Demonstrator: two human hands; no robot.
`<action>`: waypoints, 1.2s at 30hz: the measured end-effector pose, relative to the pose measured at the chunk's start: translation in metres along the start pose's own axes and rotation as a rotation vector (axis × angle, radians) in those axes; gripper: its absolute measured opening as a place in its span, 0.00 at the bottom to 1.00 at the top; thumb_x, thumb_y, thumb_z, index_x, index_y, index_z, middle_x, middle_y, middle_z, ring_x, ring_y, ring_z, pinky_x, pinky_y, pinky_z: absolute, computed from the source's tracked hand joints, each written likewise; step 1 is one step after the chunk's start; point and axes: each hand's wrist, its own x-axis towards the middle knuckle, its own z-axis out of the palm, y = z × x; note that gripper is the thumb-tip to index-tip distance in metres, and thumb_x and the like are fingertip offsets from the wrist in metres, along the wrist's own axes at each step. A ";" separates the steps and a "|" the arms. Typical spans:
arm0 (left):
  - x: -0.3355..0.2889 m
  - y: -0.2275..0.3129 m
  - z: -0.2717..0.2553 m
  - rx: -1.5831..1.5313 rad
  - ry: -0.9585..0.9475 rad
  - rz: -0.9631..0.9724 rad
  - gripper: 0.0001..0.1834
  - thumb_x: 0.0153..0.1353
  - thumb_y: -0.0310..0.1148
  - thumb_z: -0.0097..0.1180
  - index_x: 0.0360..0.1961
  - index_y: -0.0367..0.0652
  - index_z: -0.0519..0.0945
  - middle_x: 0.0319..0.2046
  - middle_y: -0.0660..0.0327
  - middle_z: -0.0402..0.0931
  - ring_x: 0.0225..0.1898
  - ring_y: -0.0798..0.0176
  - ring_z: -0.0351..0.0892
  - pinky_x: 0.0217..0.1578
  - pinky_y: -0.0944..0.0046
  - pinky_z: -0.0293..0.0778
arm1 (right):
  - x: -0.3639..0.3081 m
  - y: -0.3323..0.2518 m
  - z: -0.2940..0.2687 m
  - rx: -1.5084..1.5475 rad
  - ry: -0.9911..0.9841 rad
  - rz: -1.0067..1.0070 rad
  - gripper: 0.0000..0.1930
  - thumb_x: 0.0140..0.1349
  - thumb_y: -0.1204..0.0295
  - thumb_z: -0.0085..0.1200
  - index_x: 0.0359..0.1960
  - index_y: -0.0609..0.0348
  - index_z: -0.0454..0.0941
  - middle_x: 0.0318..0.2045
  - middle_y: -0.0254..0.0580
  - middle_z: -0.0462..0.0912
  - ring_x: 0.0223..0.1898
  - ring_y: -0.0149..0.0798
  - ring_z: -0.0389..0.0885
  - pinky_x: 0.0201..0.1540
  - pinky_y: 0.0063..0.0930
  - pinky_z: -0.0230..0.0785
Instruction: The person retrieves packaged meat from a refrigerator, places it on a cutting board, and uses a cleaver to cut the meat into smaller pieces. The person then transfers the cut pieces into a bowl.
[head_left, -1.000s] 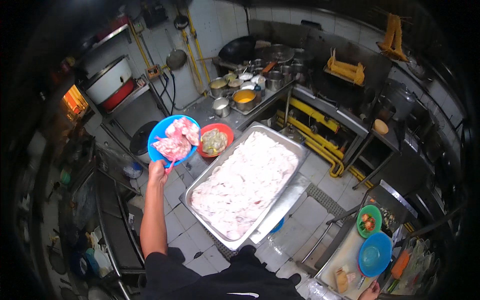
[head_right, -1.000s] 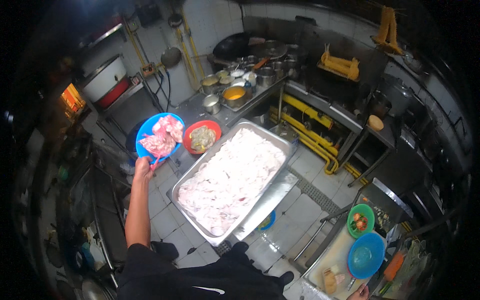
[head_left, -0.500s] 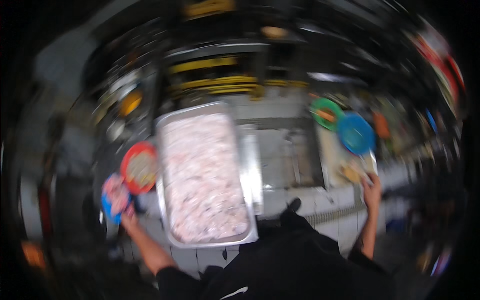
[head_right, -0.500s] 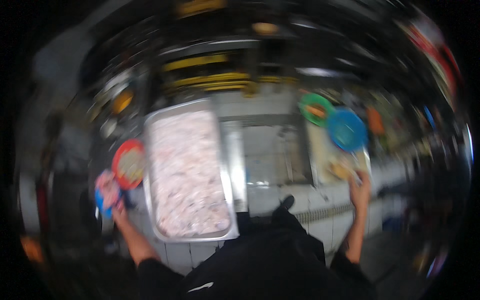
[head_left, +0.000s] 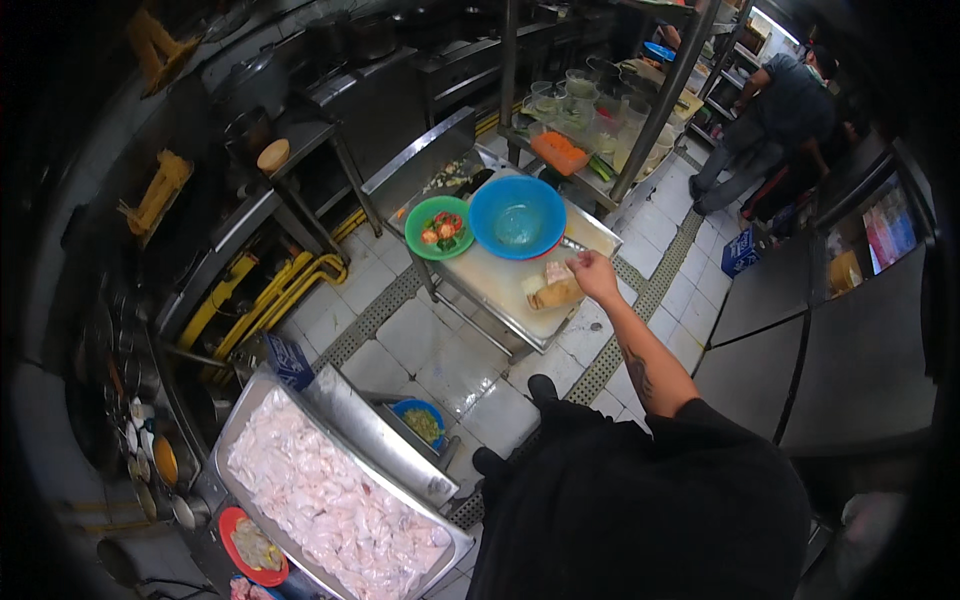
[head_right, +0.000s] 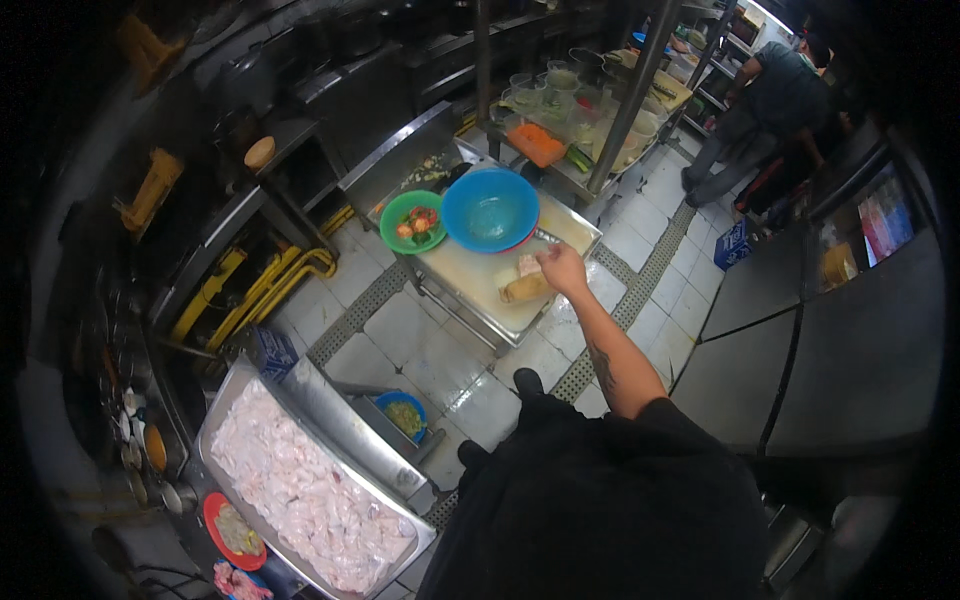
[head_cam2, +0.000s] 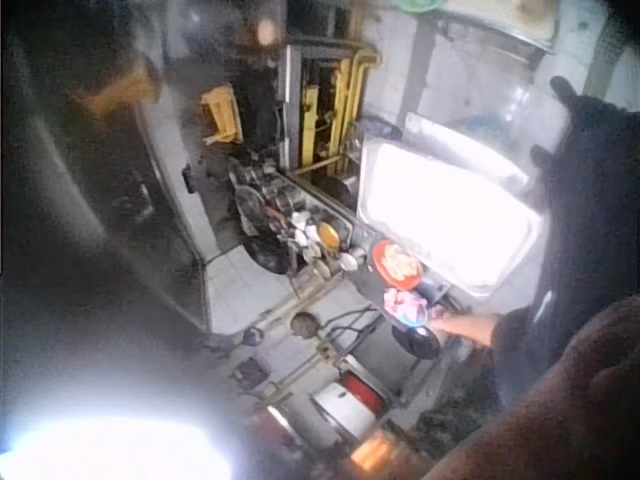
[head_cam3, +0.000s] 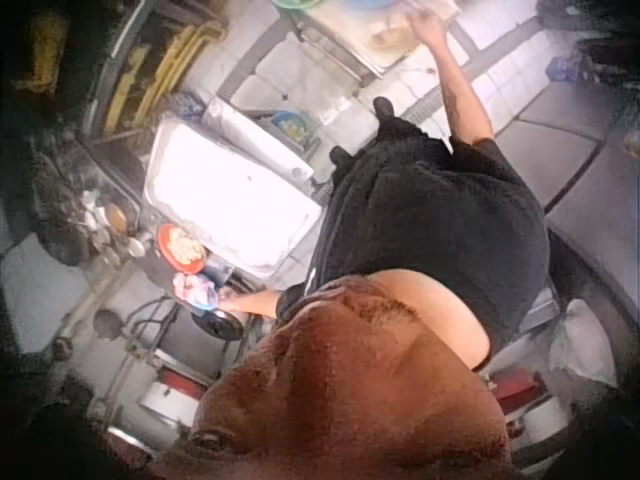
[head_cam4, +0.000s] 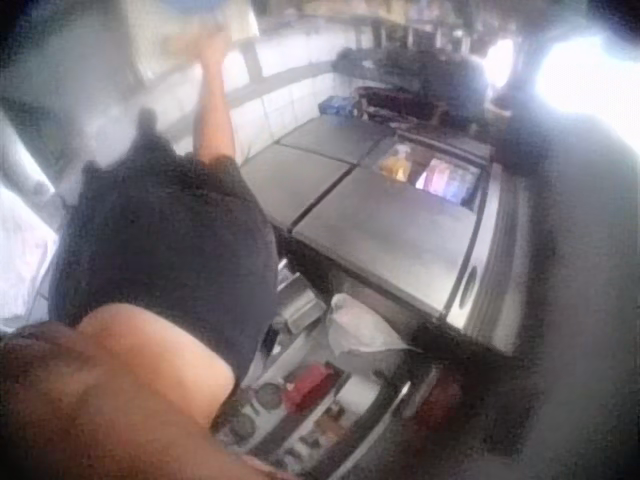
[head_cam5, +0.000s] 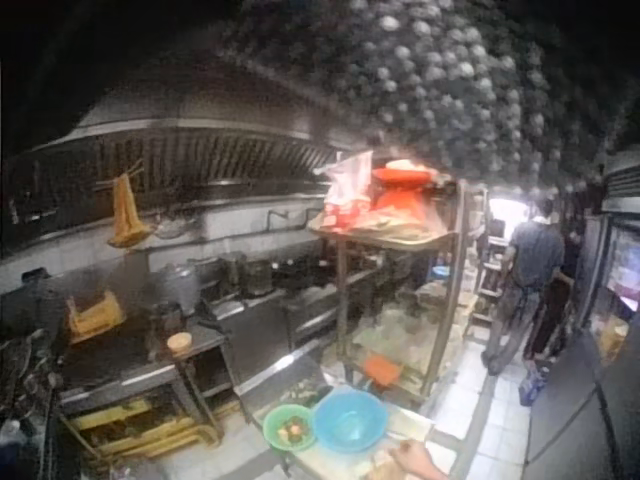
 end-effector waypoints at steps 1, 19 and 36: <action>-0.002 0.007 0.001 0.047 0.091 0.074 0.10 0.59 0.26 0.54 0.40 0.37 0.82 0.31 0.49 0.82 0.34 0.54 0.81 0.31 0.54 0.78 | 0.023 -0.003 0.007 -0.007 0.066 0.047 0.28 0.57 0.52 0.66 0.44 0.69 0.82 0.38 0.52 0.86 0.41 0.44 0.86 0.45 0.33 0.77; -0.491 0.028 0.215 0.370 -0.536 0.487 0.12 0.69 0.27 0.48 0.51 0.33 0.74 0.50 0.54 0.75 0.46 0.60 0.79 0.46 0.62 0.79 | 0.188 -0.050 0.065 0.547 -0.257 -0.168 0.28 0.57 0.80 0.49 0.61 0.73 0.62 0.52 0.63 0.78 0.55 0.54 0.79 0.59 0.40 0.69; -0.648 -0.085 0.333 0.586 -1.602 0.384 0.13 0.61 0.23 0.57 0.47 0.36 0.79 0.45 0.49 0.78 0.44 0.52 0.82 0.45 0.58 0.78 | 0.212 0.042 0.073 -0.645 -0.656 -0.478 0.33 0.49 0.41 0.64 0.35 0.65 0.81 0.39 0.53 0.83 0.44 0.53 0.83 0.49 0.43 0.75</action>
